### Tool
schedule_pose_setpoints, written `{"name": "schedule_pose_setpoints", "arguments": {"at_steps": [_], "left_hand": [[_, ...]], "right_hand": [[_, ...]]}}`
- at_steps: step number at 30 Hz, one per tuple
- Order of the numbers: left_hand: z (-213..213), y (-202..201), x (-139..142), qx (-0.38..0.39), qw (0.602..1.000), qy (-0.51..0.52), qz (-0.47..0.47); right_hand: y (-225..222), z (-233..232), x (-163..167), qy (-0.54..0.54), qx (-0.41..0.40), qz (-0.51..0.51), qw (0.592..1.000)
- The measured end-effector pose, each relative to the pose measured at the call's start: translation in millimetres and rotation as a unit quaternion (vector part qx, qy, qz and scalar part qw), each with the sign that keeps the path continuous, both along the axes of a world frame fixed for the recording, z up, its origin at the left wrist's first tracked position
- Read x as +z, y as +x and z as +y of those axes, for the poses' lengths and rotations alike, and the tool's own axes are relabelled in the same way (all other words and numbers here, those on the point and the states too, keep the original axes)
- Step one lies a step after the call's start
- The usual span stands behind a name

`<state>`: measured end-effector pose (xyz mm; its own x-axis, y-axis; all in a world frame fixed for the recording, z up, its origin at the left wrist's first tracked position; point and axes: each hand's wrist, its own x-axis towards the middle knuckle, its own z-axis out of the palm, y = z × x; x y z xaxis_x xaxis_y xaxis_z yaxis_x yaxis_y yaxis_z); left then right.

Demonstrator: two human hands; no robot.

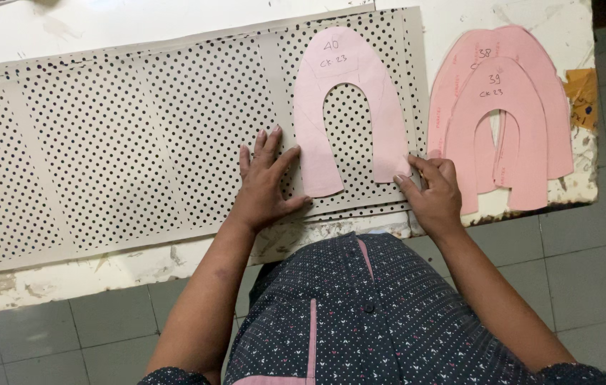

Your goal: The person places a pink U-shaped paper pattern on a white fabric with black dots and uses a pencil to trace its outline. They repeatedly reposition the pattern, trace it, and adjust its placement on the fabric.

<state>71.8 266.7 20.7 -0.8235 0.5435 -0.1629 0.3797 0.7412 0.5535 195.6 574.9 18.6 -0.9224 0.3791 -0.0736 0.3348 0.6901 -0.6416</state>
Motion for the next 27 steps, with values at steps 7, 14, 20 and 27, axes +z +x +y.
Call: {"name": "schedule_pose_setpoints", "arguments": {"at_steps": [7, 14, 20, 27], "left_hand": [[0.5, -2.2, 5.2, -0.002, 1.000, 0.005, 0.000], [-4.2, -3.7, 4.3, -0.013, 0.999, 0.025, 0.023], [-2.8, -3.6, 2.9, -0.004, 1.000, 0.012, 0.014], [-1.3, -2.9, 4.5, 0.001, 1.000, -0.021, 0.003]], "right_hand": [[-0.1, 1.4, 1.6, 0.022, 0.004, 0.015, 1.000], [-2.5, 1.7, 3.2, 0.018, 0.007, 0.018, 1.000], [-2.0, -0.2, 3.2, 0.020, -0.001, 0.016, 1.000], [-1.9, -0.5, 3.7, 0.023, -0.004, -0.006, 1.000]]}}
